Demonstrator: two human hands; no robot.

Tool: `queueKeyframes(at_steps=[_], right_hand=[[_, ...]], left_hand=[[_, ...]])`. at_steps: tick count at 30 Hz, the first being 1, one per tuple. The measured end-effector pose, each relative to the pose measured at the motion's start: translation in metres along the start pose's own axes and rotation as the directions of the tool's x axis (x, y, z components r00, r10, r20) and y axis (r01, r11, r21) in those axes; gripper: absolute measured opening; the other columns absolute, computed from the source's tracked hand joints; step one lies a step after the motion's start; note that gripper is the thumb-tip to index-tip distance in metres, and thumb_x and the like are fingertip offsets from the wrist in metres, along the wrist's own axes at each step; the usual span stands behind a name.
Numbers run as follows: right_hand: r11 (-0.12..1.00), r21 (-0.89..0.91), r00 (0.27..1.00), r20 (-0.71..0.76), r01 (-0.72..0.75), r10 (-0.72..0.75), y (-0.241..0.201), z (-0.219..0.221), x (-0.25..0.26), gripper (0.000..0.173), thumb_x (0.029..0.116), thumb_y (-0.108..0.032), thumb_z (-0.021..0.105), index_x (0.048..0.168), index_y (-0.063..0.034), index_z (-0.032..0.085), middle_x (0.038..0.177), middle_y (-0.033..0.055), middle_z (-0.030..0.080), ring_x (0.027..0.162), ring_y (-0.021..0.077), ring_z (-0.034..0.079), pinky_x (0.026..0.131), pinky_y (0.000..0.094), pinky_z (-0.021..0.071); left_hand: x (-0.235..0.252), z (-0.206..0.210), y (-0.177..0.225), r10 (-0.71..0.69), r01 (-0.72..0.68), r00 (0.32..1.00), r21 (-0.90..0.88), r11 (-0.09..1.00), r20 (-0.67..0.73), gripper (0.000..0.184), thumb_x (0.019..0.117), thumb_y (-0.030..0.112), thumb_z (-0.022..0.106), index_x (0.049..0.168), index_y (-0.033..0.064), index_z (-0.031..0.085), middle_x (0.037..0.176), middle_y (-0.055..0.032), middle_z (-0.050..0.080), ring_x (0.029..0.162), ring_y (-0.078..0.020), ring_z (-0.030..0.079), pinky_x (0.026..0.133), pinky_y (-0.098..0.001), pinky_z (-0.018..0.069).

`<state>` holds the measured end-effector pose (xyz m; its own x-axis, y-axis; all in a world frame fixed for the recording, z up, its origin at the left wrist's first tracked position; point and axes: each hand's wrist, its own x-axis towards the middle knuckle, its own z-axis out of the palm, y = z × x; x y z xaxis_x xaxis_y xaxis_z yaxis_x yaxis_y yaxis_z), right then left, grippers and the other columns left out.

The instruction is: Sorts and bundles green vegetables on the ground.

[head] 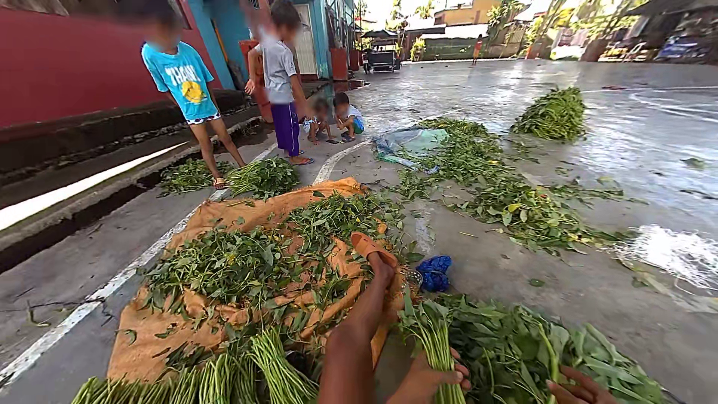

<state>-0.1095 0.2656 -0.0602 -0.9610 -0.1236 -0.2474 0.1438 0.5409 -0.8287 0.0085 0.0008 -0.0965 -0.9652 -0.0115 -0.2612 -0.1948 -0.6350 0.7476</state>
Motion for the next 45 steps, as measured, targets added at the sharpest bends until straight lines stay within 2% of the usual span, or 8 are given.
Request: queueKeyframes(at_steps=[4,13,24,28,38,41,43,45], right_hand=[[0.963,0.203,0.98,0.055,0.175,-0.19,-0.025,0.045,-0.061,0.051,0.0868,-0.004,0.073,0.136,0.0007,0.059,0.088,0.0057,0.069,0.075,0.0117,0.066,0.073,0.032,0.0575],[0.93,-0.076,0.933,0.073,0.359,-0.354,0.002,0.113,-0.111,0.039,0.0891,-0.008,0.07,0.128,0.0007,0.069,0.098,0.0196,0.069,0.079,0.0264,0.067,0.073,0.0399,0.0582],[0.924,-0.214,0.901,0.372,0.316,-0.222,0.004,0.122,-0.122,0.039,0.1003,-0.02,0.062,0.137,-0.0068,0.065,0.115,0.0239,0.066,0.098,0.0357,0.067,0.091,0.0504,0.0549],[0.98,0.197,0.949,0.307,0.012,-0.073,-0.009,0.131,-0.109,0.063,0.0961,-0.036,0.068,0.143,0.001,0.049,0.116,0.0179,0.063,0.096,0.0232,0.063,0.086,0.0389,0.0533],[0.205,0.956,0.961,0.163,-0.21,0.225,-0.04,0.134,-0.093,0.018,0.1053,0.007,0.036,0.109,-0.0043,0.049,0.087,0.0057,0.065,0.068,0.012,0.064,0.065,0.0259,0.0567],[0.644,0.703,0.906,0.422,-0.302,-0.036,-0.009,0.125,-0.115,0.021,0.1048,0.006,0.034,0.118,-0.003,0.047,0.088,0.0004,0.058,0.066,0.0059,0.056,0.064,0.0208,0.0499],[0.992,0.11,0.723,0.69,-0.067,-0.028,0.007,0.106,-0.127,0.034,0.1032,0.003,0.042,0.137,0.0024,0.046,0.107,0.0132,0.059,0.085,0.0181,0.06,0.079,0.0325,0.0509],[0.894,-0.402,0.569,0.79,0.197,0.23,0.012,0.093,-0.133,0.048,0.0999,-0.003,0.059,0.146,0.0023,0.047,0.136,0.032,0.056,0.121,0.0454,0.06,0.102,0.0603,0.0468]], left_hand=[[0.0,0.002,0.007,0.078,-0.08,0.994,-0.015,0.997,-0.082,0.034,0.09,-0.01,0.06,0.122,-0.0004,0.054,0.097,-0.0115,0.072,0.086,-0.0233,0.072,0.08,-0.0393,0.0608],[-0.006,0.008,0.018,0.1,-0.092,0.978,0.052,0.994,-0.185,0.026,0.0886,-0.014,0.063,0.113,-0.0087,0.059,0.097,-0.0183,0.073,0.086,-0.0267,0.073,0.082,-0.0404,0.0622],[-0.01,-0.016,0.007,-0.005,0.056,0.969,0.201,0.978,-0.246,0.042,0.0803,-0.016,0.07,0.118,-0.0055,0.056,0.1,-0.0129,0.072,0.09,-0.0177,0.071,0.081,-0.0338,0.0609],[-0.021,-0.005,0.0,0.029,0.034,0.978,0.297,0.954,-0.206,0.045,0.0743,-0.018,0.074,0.115,-0.0055,0.059,0.098,-0.0079,0.073,0.09,-0.0116,0.071,0.083,-0.0289,0.0602],[-0.027,0.008,-0.002,-0.082,0.13,0.934,0.114,0.985,-0.349,0.035,0.0845,-0.015,0.069,0.116,-0.0052,0.057,0.094,-0.0141,0.071,0.08,-0.0195,0.072,0.074,-0.0346,0.0619],[-0.02,-0.003,0.012,-0.025,0.073,0.908,0.1,0.992,-0.418,0.035,0.0875,-0.015,0.064,0.12,-0.0045,0.056,0.093,-0.0139,0.07,0.075,-0.0194,0.07,0.068,-0.033,0.0613],[-0.017,-0.014,0.027,0.051,0.005,0.908,0.133,0.991,-0.415,0.036,0.0881,-0.017,0.062,0.122,-0.0046,0.056,0.096,-0.0127,0.07,0.075,-0.0179,0.07,0.068,-0.0316,0.0615],[-0.017,-0.02,0.043,0.1,-0.035,0.918,0.172,0.985,-0.385,0.036,0.0874,-0.019,0.06,0.12,-0.0033,0.056,0.094,-0.0102,0.071,0.074,-0.0156,0.069,0.069,-0.0292,0.0612]])
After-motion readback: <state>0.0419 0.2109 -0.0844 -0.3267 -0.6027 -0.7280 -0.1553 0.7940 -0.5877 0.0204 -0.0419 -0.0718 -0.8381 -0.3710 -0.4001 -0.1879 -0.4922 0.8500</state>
